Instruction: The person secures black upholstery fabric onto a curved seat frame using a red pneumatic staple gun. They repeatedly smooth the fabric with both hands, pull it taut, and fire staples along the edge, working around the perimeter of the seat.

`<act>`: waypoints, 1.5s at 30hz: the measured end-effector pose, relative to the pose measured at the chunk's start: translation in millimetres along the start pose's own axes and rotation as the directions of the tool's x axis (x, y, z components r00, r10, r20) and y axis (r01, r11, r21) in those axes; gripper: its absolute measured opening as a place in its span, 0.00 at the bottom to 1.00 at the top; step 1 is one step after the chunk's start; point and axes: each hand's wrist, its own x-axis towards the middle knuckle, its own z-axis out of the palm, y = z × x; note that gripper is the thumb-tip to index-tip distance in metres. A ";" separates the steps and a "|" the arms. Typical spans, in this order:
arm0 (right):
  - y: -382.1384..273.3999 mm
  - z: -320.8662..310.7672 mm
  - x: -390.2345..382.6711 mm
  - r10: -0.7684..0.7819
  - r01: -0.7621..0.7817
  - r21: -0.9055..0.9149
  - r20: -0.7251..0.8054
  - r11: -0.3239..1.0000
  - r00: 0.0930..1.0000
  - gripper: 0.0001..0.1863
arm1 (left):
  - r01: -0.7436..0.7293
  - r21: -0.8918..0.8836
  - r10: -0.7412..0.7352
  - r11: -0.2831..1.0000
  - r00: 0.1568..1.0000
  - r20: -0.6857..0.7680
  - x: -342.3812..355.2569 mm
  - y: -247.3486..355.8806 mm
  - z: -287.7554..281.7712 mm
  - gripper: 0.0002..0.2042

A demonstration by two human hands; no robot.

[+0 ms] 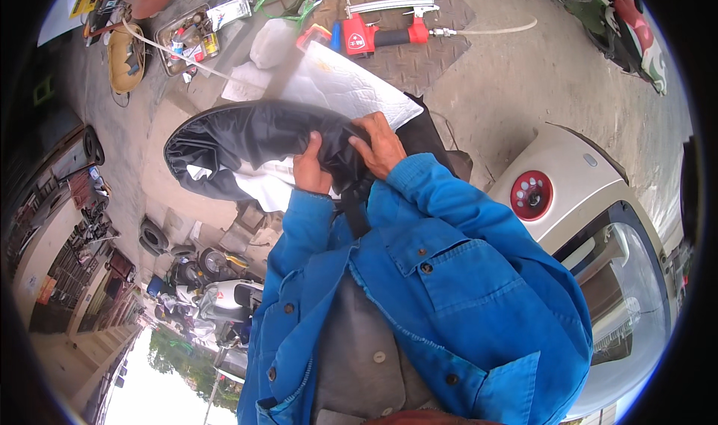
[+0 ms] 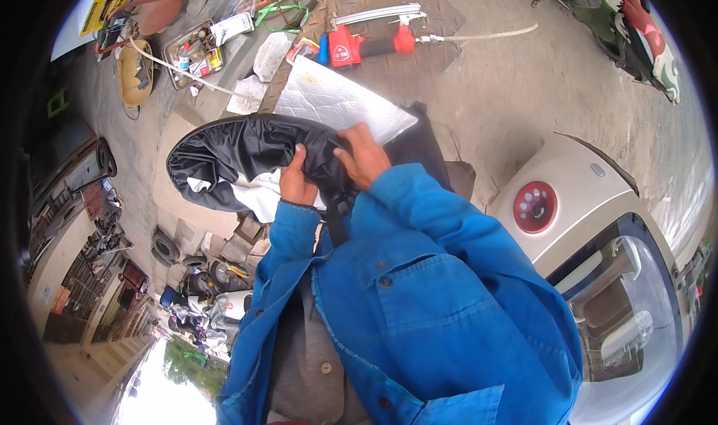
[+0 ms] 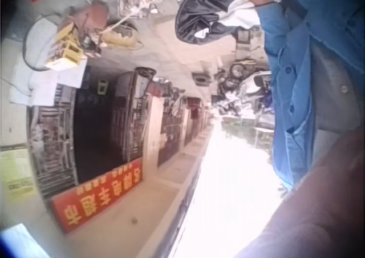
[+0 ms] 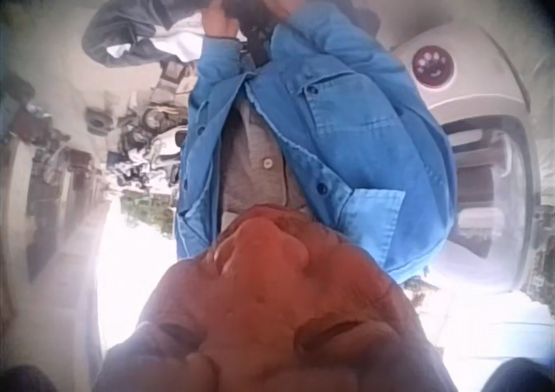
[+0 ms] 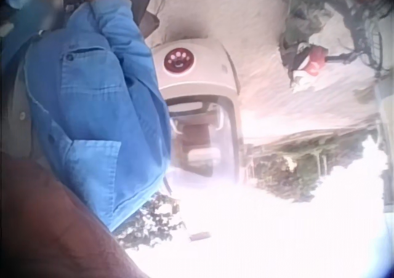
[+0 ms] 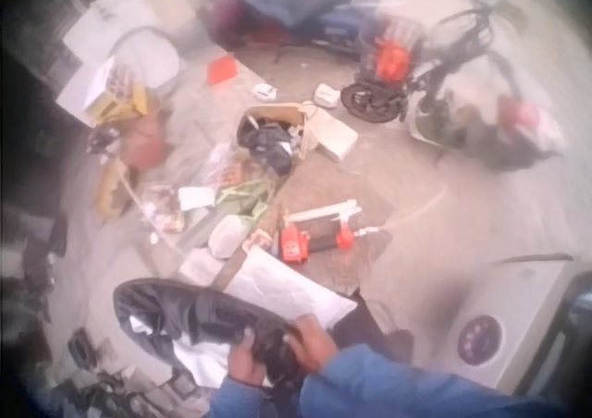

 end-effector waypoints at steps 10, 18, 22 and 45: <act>3.1 17.2 -6.5 0.064 -0.059 0.079 -0.064 0.995 0.996 0.17 | 0.132 -0.183 -0.111 0.974 0.986 0.121 -5.1 -8.3 2.8 0.25; 4.7 28.2 -3.1 0.112 -0.102 0.097 -0.101 0.990 0.989 0.16 | 0.212 -0.173 -0.195 0.962 0.975 0.110 -5.5 -2.9 3.0 0.25; 6.3 32.5 -0.1 0.105 -0.096 0.075 -0.113 0.993 0.988 0.15 | 0.226 -0.153 -0.209 0.962 0.971 0.116 -7.4 1.9 2.0 0.25; 11.6 23.0 1.1 0.267 -0.269 0.136 0.031 0.954 0.963 0.22 | 0.286 -0.105 -0.273 0.952 0.954 0.126 14.2 8.0 -36.2 0.21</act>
